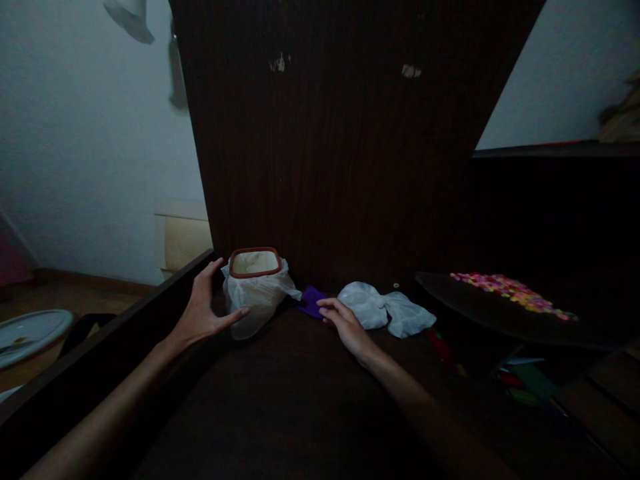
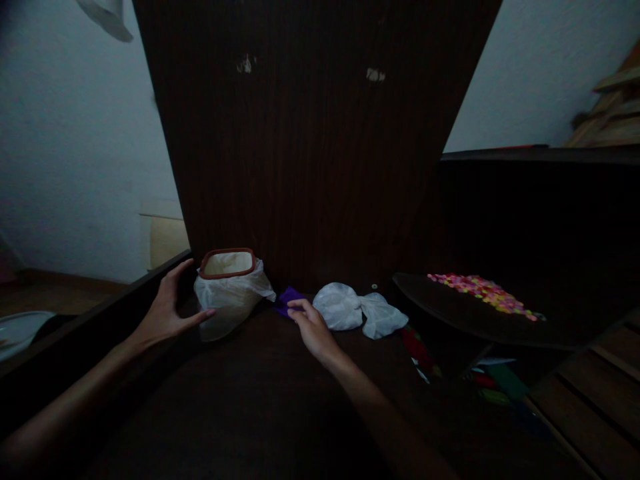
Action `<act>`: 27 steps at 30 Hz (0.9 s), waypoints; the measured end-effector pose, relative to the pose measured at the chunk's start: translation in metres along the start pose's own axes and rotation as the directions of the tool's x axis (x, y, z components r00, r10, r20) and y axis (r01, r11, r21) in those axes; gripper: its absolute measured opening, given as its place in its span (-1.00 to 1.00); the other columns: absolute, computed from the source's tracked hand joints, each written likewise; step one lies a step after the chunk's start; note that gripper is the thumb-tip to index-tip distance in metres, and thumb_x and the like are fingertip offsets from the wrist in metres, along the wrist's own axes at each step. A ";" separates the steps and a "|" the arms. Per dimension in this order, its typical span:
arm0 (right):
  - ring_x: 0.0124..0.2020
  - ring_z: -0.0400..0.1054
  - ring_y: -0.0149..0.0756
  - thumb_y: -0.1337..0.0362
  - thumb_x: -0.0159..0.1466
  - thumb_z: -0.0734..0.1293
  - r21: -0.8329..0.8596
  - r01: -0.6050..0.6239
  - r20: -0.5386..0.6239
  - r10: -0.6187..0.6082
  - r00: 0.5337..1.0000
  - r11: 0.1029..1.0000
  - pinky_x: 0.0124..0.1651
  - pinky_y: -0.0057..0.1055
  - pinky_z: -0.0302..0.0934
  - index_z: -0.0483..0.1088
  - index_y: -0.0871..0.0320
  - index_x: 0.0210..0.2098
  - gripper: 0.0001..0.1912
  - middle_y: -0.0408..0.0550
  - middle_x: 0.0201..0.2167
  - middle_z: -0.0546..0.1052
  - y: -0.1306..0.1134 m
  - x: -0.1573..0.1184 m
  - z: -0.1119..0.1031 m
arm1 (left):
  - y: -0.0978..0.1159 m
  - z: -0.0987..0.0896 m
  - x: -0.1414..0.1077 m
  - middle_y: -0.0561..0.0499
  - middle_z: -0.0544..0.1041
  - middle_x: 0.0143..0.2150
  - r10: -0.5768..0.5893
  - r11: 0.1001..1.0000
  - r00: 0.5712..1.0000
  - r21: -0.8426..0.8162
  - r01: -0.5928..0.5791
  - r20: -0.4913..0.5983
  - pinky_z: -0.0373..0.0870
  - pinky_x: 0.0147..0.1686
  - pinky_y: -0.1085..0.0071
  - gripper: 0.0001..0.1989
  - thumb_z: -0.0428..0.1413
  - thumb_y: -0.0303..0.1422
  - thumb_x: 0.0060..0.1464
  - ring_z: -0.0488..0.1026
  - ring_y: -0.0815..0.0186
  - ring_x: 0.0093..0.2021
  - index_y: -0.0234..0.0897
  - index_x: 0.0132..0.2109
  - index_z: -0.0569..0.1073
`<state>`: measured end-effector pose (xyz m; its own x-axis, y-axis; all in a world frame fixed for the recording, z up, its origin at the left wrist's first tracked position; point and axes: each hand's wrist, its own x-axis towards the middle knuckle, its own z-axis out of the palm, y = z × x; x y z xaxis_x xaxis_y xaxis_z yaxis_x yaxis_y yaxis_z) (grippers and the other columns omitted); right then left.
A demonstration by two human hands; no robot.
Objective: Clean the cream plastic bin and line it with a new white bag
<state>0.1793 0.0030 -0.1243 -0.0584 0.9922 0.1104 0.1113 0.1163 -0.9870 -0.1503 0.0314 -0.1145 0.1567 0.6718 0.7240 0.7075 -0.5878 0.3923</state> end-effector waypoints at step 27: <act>0.23 0.31 -0.06 0.24 0.36 0.24 -0.672 0.348 0.355 -0.128 0.926 0.653 0.31 -0.09 0.15 0.46 0.11 -0.02 -0.74 0.11 0.14 0.49 -0.018 -0.056 -0.032 | 0.072 0.038 0.003 -0.22 0.46 0.28 0.433 0.890 0.859 0.019 -0.455 0.272 0.17 0.37 -0.15 -0.58 0.10 -0.36 0.24 0.33 -0.12 0.33 -0.22 0.23 0.45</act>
<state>0.2124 -0.0530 -0.1089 -0.4201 0.8879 0.1873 0.7193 0.4517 -0.5278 -0.0726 0.0083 -0.1061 0.6285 0.4451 0.6379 0.5717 -0.8204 0.0093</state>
